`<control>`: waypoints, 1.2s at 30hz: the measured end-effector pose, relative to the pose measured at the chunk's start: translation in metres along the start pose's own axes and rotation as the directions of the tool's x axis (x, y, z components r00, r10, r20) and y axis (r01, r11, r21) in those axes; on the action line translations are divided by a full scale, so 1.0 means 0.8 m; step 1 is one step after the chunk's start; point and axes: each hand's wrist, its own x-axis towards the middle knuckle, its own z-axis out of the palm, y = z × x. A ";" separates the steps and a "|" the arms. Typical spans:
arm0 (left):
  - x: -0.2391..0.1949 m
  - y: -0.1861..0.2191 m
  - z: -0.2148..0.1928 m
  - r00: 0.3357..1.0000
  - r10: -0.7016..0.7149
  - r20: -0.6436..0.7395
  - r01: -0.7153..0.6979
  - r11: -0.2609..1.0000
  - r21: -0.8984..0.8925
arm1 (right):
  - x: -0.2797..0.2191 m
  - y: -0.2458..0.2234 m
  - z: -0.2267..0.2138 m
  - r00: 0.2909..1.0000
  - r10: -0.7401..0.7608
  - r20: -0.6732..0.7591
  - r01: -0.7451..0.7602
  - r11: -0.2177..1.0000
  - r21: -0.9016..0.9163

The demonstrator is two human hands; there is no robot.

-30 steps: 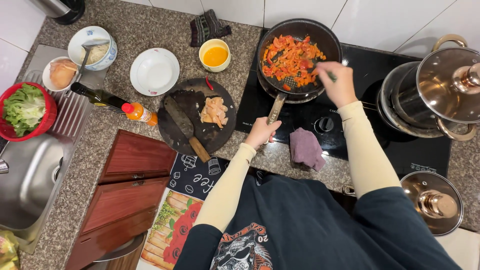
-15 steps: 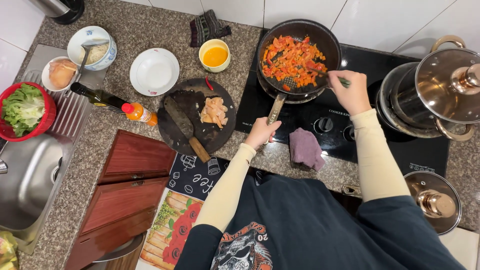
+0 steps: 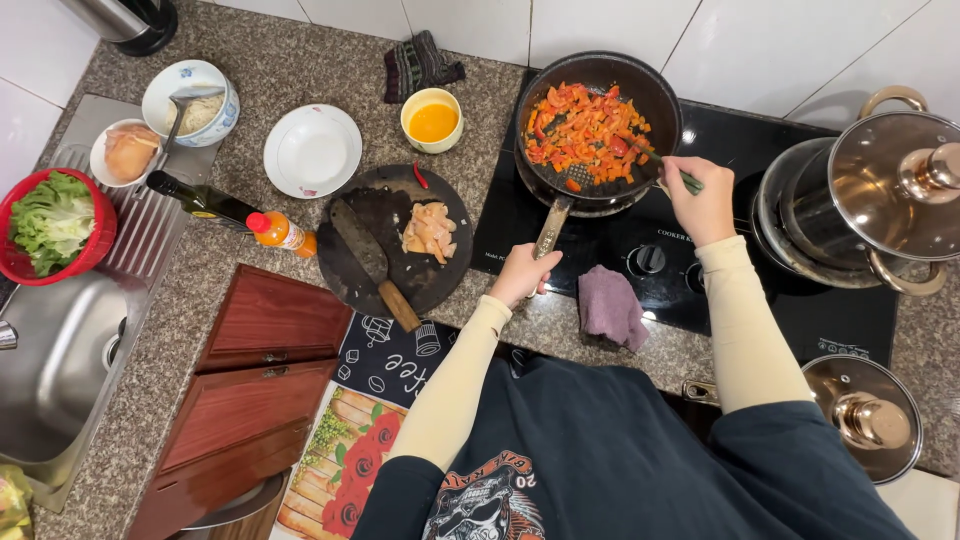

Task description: The person takes a bottle of chili sauce from an upper cabinet, opens it, and pours sauce into a frying pan of chopped vegetables on the induction stove. They stir the vegetables with a spatula, fill a glass with water at the sink, pour the water into the pan, and continue stirring as the mixture simmers.

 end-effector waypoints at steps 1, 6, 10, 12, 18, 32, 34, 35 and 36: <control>0.000 0.000 0.000 1.000 0.001 0.000 -0.001 1.000 0.000 | -0.002 -0.004 -0.002 1.000 -0.001 -0.001 0.001 1.000 -0.001; 0.000 0.001 0.000 1.000 0.010 -0.007 -0.010 1.000 0.015 | -0.018 -0.007 -0.001 0.990 -0.139 0.010 0.139 0.989 -0.050; 0.001 -0.001 -0.001 1.000 0.013 -0.008 -0.013 1.000 0.015 | -0.022 -0.011 0.004 0.989 -0.142 0.038 0.144 0.988 -0.049; 0.001 -0.004 0.000 1.000 0.025 0.002 -0.025 1.000 -0.011 | -0.025 -0.019 0.002 0.990 -0.141 0.019 0.142 0.989 -0.048; 0.002 -0.002 0.000 1.000 0.006 -0.004 -0.006 1.000 0.001 | -0.020 -0.010 0.018 0.983 -0.185 0.015 0.186 0.981 -0.055; 0.007 -0.006 -0.001 1.000 0.023 0.005 -0.023 1.000 -0.014 | -0.015 -0.016 -0.001 0.959 -0.233 0.158 0.250 0.963 -0.098; 0.006 -0.008 -0.001 1.000 0.022 0.005 -0.022 1.000 -0.021 | -0.021 -0.021 -0.004 0.962 -0.247 0.116 0.257 0.963 -0.077; 0.007 -0.010 -0.002 1.000 0.018 0.007 -0.018 1.000 -0.021 | -0.023 -0.027 -0.005 0.967 -0.246 0.059 0.250 0.965 -0.084; 0.009 -0.012 -0.002 1.000 0.015 0.009 -0.015 1.000 -0.022 | -0.025 -0.032 -0.006 0.970 -0.245 0.002 0.244 0.966 -0.089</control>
